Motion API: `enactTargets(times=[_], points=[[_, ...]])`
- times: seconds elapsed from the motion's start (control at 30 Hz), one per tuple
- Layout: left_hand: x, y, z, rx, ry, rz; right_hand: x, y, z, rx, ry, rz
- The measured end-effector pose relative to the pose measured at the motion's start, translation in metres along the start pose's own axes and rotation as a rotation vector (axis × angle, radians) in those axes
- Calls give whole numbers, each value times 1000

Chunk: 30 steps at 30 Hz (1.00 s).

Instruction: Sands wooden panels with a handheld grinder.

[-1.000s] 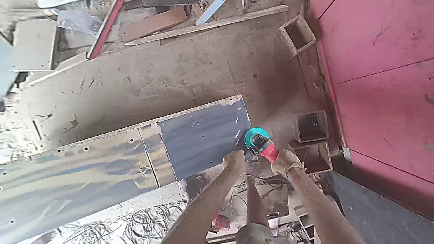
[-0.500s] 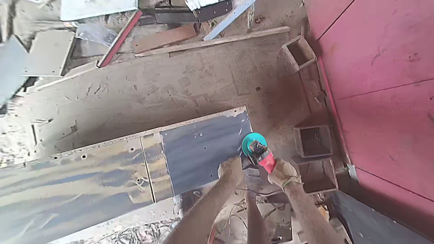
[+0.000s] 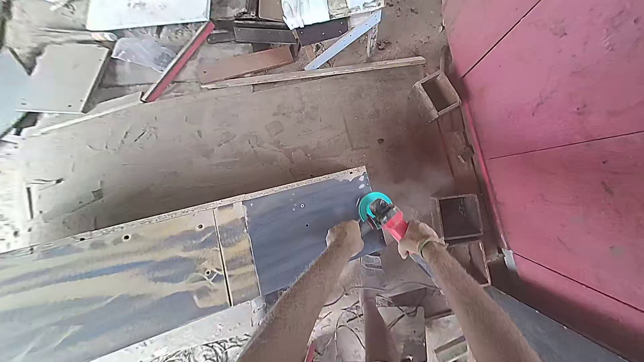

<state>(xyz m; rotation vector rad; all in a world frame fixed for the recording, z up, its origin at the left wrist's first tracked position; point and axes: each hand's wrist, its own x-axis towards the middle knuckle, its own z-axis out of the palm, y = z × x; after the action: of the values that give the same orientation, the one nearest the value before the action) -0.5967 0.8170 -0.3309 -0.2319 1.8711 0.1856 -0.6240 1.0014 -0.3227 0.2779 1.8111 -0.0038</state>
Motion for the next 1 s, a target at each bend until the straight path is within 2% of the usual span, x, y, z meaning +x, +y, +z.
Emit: enactTargets(times=[0.13,0.33,0.4,0.53,0.6,0.67,0.9,1.0], points=[[2,-3,3,-14,17,-9,10,-1,8,18,34,6],[21,0,-56,60,107,-30,28,-26,-29,93,98,-37],[16,2,-50,82,73,-19,25,-19,-20,99,65,-32],[-1,3,-9,74,0,8,6,4,14,109,-15,-5],[-4,6,5,64,-21,1,9,14,28,88,-3,12],[-3,6,7,47,-10,-5,11,11,25,60,8,11],[19,1,-67,90,130,-29,30,-29,-33,130,108,-71],[10,-6,-62,93,104,-19,22,-29,-24,139,68,-85]])
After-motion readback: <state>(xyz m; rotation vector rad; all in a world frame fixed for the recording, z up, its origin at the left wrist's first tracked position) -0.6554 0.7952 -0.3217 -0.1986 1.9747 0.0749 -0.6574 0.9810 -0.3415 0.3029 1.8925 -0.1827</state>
